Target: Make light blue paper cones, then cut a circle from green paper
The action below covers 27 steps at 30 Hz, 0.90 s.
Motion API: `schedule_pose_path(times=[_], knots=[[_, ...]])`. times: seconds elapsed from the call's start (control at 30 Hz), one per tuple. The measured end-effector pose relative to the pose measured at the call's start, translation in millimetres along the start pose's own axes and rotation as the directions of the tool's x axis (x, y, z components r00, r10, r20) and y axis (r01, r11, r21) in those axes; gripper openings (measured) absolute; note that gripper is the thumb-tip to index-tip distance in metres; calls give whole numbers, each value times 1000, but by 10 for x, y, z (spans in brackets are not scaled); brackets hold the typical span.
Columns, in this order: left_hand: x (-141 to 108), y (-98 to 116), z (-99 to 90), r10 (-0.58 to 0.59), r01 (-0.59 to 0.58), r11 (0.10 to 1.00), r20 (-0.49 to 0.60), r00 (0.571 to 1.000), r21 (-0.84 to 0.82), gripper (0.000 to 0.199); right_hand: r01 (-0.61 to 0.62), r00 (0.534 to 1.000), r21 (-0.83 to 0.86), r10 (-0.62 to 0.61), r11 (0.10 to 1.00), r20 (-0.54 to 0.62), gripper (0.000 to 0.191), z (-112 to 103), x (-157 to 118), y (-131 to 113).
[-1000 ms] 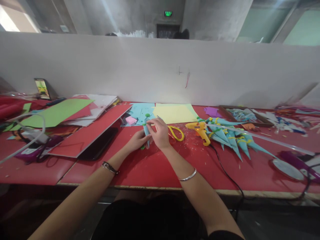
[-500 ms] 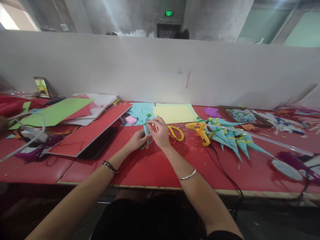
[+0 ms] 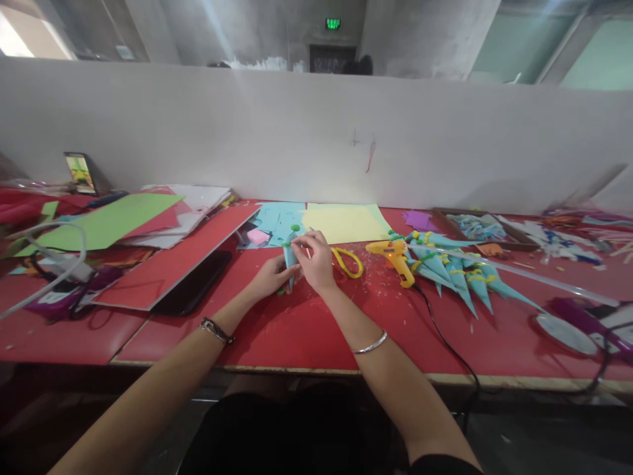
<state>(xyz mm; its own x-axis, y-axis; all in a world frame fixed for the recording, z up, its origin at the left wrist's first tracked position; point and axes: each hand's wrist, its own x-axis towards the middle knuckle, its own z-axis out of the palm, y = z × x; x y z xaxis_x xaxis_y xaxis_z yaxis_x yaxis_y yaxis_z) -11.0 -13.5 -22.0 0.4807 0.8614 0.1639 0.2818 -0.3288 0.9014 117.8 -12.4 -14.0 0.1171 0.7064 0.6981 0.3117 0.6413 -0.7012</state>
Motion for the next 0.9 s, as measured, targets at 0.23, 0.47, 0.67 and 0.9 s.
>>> schedule_pose_path(times=[0.23,0.47,0.67,0.9], knots=[[6,1,1,-7,7,1000,-12,1000,-7,26,-97,993,120,104,988,-55,15,10,17,30],[12,46,-13,-89,87,996,-84,992,-28,27,-336,934,-52,339,941,114,13,-137,92,289],[22,-7,-46,-73,75,997,-139,988,12,28,-160,784,-368,344,916,517,26,-177,74,276],[33,-36,-40,-59,65,997,-158,986,33,27,17,815,-454,251,891,522,14,-157,60,360]])
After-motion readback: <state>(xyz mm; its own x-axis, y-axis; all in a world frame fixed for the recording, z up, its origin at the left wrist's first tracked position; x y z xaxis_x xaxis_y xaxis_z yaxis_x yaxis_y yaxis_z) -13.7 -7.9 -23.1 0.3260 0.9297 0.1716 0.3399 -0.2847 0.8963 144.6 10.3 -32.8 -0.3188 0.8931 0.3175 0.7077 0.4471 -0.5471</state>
